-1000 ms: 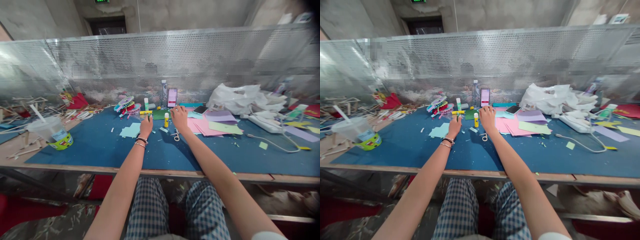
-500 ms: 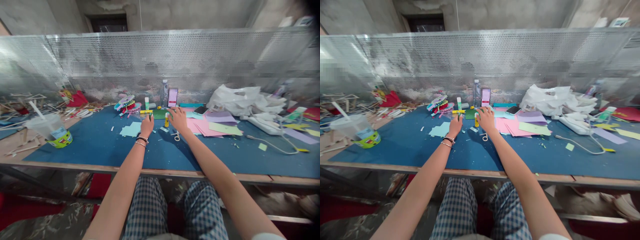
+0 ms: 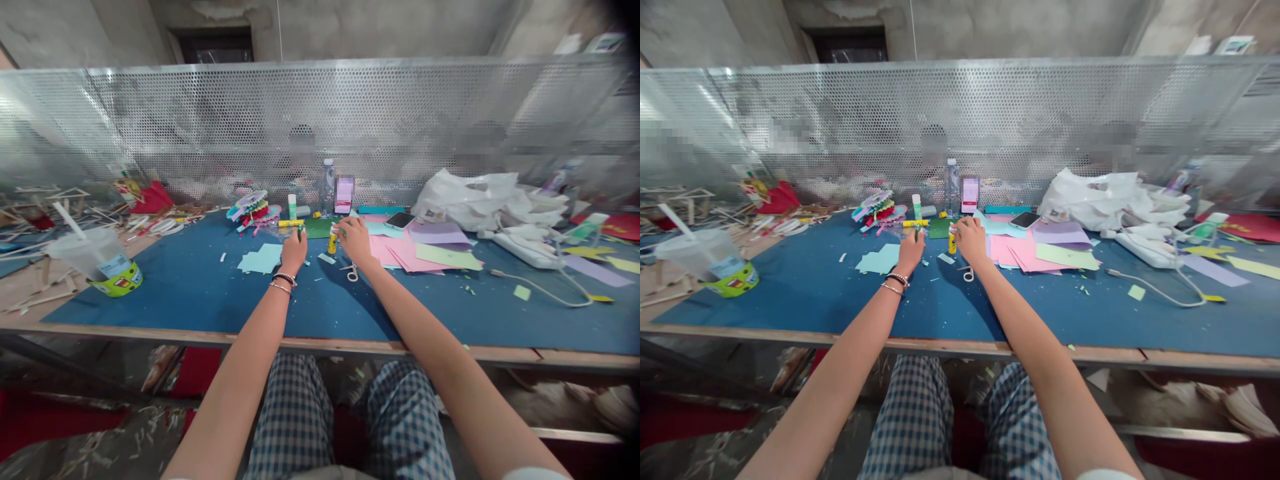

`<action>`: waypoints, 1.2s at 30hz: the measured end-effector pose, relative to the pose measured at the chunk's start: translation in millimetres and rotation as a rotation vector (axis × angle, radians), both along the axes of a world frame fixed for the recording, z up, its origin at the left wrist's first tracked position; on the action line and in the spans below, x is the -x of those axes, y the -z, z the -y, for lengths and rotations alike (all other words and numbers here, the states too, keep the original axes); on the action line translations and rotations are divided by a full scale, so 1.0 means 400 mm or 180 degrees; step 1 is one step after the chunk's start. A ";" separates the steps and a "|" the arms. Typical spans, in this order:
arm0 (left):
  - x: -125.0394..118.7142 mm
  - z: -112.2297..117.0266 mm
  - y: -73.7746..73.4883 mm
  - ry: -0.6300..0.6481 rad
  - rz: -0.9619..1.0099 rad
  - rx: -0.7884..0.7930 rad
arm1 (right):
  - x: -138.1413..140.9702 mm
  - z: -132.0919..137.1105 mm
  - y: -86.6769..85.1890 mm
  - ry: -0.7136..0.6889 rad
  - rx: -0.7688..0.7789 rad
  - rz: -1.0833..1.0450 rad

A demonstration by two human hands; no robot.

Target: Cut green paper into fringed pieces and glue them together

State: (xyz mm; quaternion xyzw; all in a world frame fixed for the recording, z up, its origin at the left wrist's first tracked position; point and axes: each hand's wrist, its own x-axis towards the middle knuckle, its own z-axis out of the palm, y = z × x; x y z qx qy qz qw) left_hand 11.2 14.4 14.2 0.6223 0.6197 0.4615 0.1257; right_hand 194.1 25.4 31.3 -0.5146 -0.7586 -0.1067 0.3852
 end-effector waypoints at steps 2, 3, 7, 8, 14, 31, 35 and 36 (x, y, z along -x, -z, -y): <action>-0.005 -0.004 0.003 0.0154 0.0107 -0.0046 | -0.002 -0.001 0.000 -0.0002 0.0012 -0.0012; -0.006 -0.005 0.004 0.0231 0.0121 -0.0063 | -0.002 0.000 0.001 -0.0005 0.0019 -0.0009; -0.007 -0.002 0.008 0.0347 -0.0041 -0.0099 | -0.001 0.010 0.009 0.0037 -0.0053 -0.0098; -0.007 -0.001 0.009 0.0341 -0.0077 -0.0095 | 0.001 0.012 0.012 0.0060 -0.0097 -0.0151; -0.044 -0.004 0.014 0.0917 0.0582 0.0066 | 0.014 -0.007 0.031 -0.0256 -0.0249 -0.0572; -0.119 -0.028 0.048 0.1645 -0.0286 -0.0860 | -0.018 -0.038 0.005 -0.1106 0.1225 -0.2519; -0.119 -0.016 0.040 0.1633 -0.0294 -0.0802 | -0.030 -0.020 -0.005 -0.1237 0.1544 -0.2669; -0.119 -0.013 0.040 0.1646 -0.0311 -0.0801 | -0.032 -0.016 -0.007 -0.1264 0.1639 -0.2683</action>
